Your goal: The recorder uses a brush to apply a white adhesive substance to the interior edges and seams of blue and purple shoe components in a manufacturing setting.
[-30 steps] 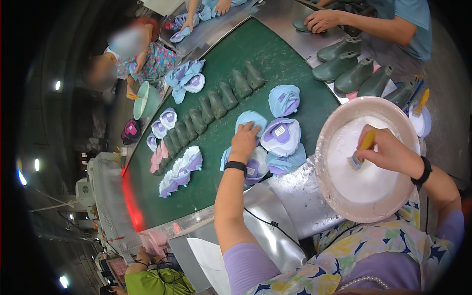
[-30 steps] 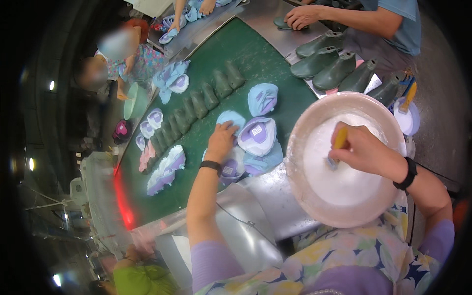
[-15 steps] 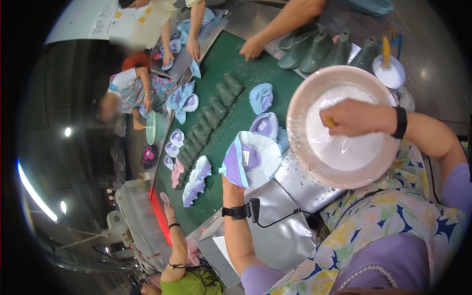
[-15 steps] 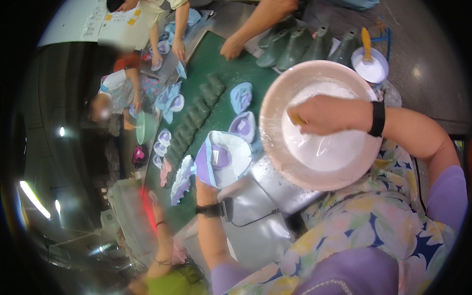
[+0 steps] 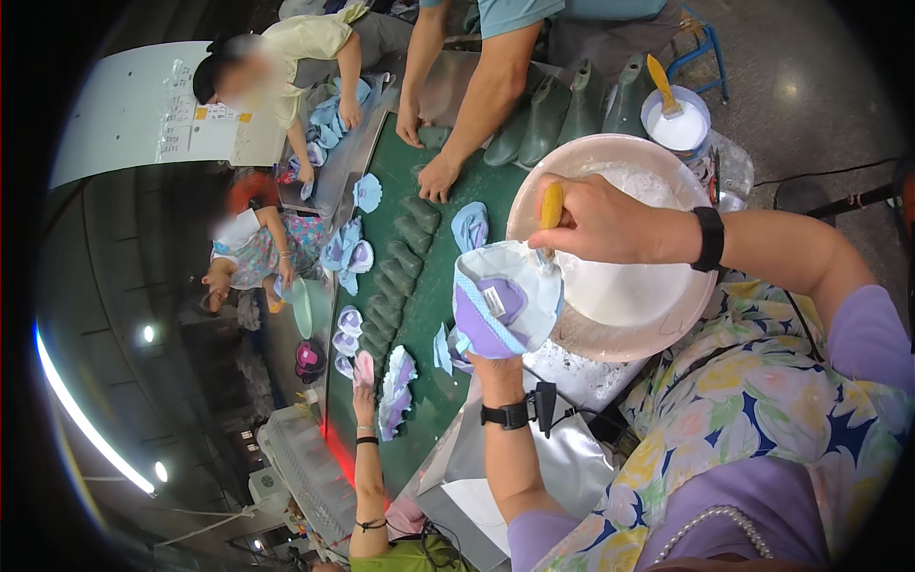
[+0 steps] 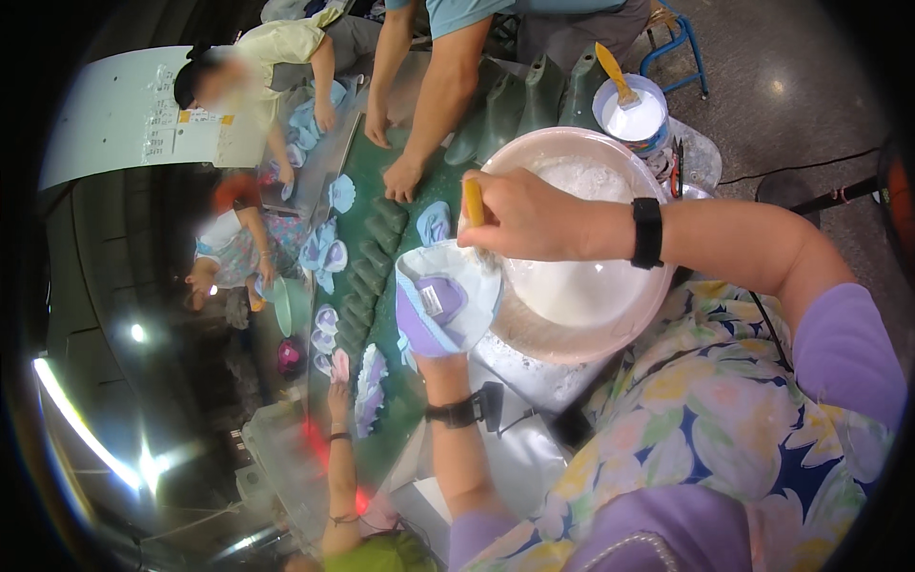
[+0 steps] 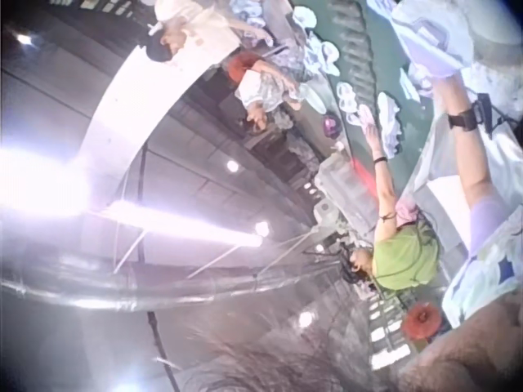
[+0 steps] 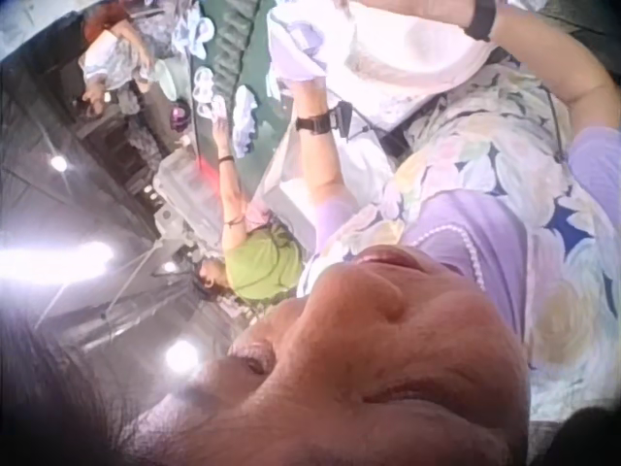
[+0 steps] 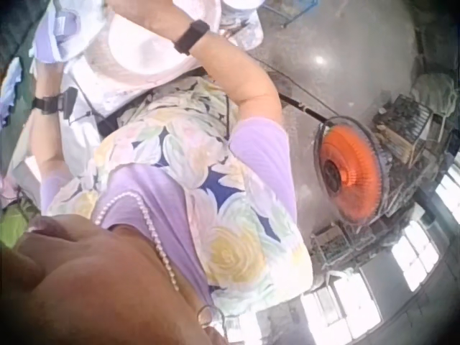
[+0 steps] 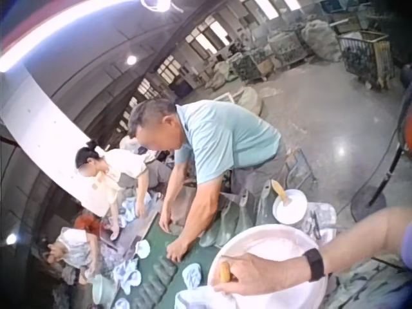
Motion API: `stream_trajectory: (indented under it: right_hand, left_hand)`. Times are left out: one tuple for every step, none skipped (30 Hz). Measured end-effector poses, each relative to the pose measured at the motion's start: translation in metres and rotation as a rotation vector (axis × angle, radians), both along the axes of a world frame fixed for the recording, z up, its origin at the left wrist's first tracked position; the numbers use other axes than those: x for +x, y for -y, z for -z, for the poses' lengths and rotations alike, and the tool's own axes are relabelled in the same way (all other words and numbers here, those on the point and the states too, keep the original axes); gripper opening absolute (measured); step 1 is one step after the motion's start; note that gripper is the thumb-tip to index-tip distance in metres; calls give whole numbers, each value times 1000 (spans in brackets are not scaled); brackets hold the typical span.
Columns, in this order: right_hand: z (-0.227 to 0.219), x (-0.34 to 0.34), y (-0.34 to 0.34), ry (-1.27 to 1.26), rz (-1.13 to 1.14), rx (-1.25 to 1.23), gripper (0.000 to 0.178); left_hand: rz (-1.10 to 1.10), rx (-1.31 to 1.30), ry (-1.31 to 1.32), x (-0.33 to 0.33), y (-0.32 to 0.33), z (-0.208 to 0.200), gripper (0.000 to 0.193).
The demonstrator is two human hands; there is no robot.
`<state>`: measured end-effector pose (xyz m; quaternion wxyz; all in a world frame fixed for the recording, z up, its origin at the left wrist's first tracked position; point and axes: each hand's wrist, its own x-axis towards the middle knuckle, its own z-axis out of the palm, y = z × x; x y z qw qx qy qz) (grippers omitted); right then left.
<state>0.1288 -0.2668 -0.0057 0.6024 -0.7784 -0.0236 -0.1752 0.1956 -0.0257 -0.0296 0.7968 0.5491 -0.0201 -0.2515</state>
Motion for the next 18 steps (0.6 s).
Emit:
stream_trajectory:
  right_hand:
    - [-1, -3, -5, -42, 14, 29, 28]
    - [0, -7, -8, -88, 38, 52, 29]
    - [3, -8, -12, -85, 39, 54, 29]
    - [9, -9, -17, -155, 3, 151, 33]
    - [14, -9, -19, -227, -32, 246, 36]
    - [8, -10, -21, -222, -38, 247, 36]
    - [3, -12, -21, -231, -108, 253, 32]
    - [-4, -14, -21, -241, -178, 258, 28]
    - [-10, -15, -13, -239, -173, 255, 28]
    - [-15, -12, -4, -160, -156, 76, 26]
    - [-17, -8, 3, -80, -137, -103, 25]
    - [-17, -4, 7, -77, -131, -105, 25]
    - [-15, 0, 10, -156, -292, -73, 27]
    - [-11, 5, 10, -234, -453, -40, 30]
    - [-1, 14, 3, -273, -559, 30, 35]
    - [5, 19, -2, -268, -555, 26, 35]
    - [13, 23, -8, -318, -665, 88, 36]
    - [12, 24, -13, -369, -780, 151, 37]
  left_hand:
    - [-59, 36, 131, -3, -4, 3, 47]
    - [-108, 66, 258, -4, -5, 9, 47]
    - [-83, 466, 721, -5, -7, 13, 48]
    - [-82, 467, 724, -6, -8, 18, 48]
    - [-162, 454, 692, -8, -1, 17, 47]
    - [-248, 444, 663, -8, 1, 14, 47]
    - [-255, 446, 668, -4, 1, 12, 47]
    - [-227, 337, 587, 2, -2, 10, 46]
    - [-189, 221, 503, 5, 0, 10, 46]
    - [-193, 223, 506, 4, -1, 6, 46]
    - [-178, 278, 519, 3, -1, 2, 45]
    - [-156, 327, 532, 3, 2, -1, 45]
    - [-151, 324, 536, 2, 3, -3, 45]
    - [-156, 284, 552, -1, 4, -3, 46]
    - [-165, 250, 569, -3, 2, -3, 47]
    - [-163, 247, 574, -4, 3, -3, 47]
    - [-167, 304, 672, -5, 5, -1, 47]
    - [-175, 364, 768, -7, 6, 1, 47]
